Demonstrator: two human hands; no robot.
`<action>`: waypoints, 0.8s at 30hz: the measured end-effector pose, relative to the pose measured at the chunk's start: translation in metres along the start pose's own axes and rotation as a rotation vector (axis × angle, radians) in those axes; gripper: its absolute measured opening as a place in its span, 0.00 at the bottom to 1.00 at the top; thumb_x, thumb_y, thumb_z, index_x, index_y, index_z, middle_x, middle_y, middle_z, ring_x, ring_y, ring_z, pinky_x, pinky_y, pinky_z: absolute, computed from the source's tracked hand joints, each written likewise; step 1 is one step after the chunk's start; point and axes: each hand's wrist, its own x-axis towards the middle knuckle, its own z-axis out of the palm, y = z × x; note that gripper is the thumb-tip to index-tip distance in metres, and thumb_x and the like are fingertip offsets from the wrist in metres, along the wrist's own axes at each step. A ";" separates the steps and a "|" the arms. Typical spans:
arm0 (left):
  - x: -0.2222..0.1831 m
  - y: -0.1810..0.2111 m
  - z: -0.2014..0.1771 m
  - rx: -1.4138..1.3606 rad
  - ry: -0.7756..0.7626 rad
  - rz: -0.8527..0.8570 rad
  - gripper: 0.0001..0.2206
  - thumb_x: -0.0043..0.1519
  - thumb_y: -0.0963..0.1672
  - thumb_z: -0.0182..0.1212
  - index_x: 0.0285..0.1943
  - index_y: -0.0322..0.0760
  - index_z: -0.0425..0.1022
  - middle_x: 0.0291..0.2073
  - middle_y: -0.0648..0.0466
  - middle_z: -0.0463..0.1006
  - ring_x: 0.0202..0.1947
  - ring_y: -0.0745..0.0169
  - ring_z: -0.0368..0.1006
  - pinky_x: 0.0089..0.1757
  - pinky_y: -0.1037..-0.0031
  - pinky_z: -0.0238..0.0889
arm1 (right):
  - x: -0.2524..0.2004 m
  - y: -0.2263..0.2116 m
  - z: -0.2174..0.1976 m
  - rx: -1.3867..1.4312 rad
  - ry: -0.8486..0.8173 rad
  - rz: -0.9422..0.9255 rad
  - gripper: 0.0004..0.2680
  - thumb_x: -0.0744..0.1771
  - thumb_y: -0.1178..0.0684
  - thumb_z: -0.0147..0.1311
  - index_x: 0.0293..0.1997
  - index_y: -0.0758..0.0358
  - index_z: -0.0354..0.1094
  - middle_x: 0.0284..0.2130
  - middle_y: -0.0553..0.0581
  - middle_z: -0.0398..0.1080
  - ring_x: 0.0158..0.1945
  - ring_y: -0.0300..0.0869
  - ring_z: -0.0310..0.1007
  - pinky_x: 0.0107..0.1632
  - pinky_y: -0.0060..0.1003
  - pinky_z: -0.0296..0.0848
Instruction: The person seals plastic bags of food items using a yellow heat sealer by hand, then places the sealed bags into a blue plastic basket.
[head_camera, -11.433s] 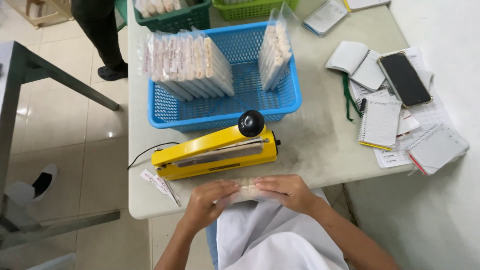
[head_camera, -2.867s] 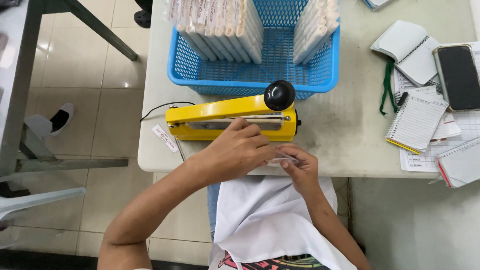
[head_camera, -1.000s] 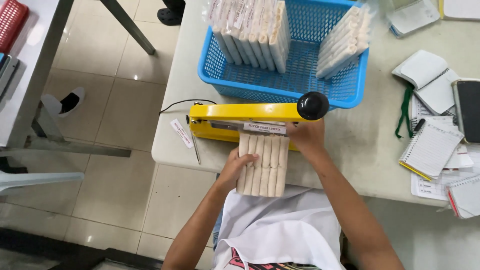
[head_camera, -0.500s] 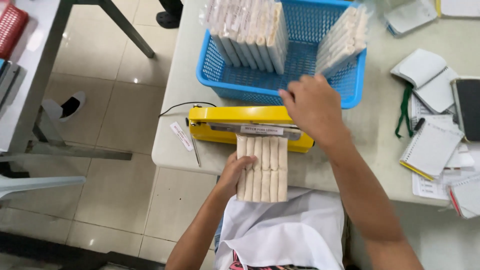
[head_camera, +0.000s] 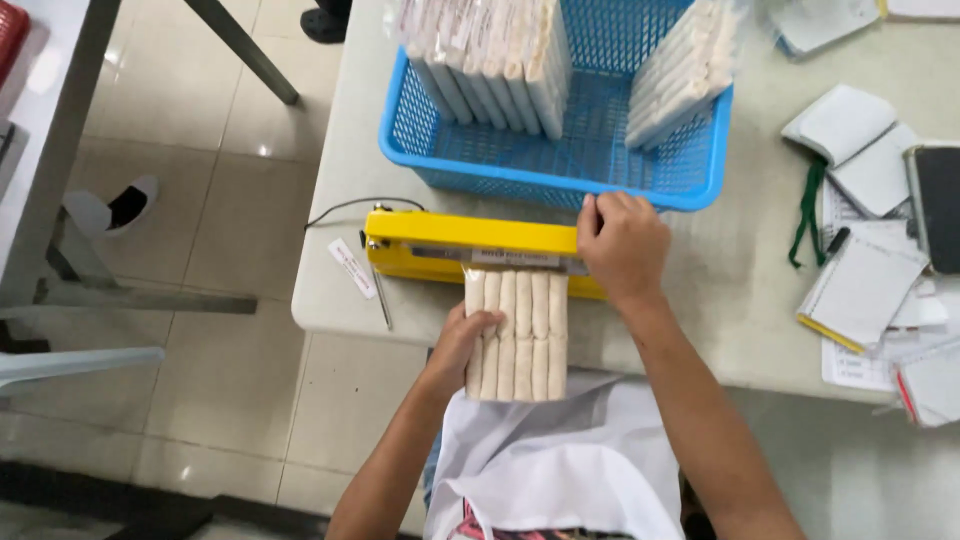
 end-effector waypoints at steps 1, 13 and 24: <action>-0.002 0.001 0.001 -0.001 0.000 0.017 0.33 0.51 0.48 0.66 0.68 0.31 0.67 0.43 0.42 0.77 0.43 0.52 0.74 0.44 0.57 0.71 | -0.001 -0.001 -0.001 0.055 0.051 -0.023 0.14 0.68 0.50 0.55 0.20 0.52 0.57 0.18 0.50 0.59 0.29 0.48 0.73 0.31 0.37 0.71; 0.013 -0.019 -0.009 -0.032 -0.025 0.036 0.33 0.52 0.48 0.66 0.67 0.30 0.66 0.39 0.44 0.77 0.39 0.54 0.74 0.41 0.58 0.71 | -0.015 0.001 0.009 0.179 0.205 -0.081 0.14 0.67 0.53 0.57 0.20 0.53 0.57 0.18 0.52 0.58 0.27 0.51 0.69 0.32 0.39 0.69; 0.006 -0.007 -0.010 0.044 -0.090 0.198 0.31 0.64 0.52 0.63 0.73 0.35 0.62 0.56 0.37 0.75 0.56 0.41 0.73 0.54 0.46 0.66 | 0.010 -0.016 -0.059 0.768 0.059 0.039 0.12 0.71 0.46 0.58 0.28 0.54 0.72 0.28 0.51 0.70 0.40 0.48 0.74 0.46 0.39 0.70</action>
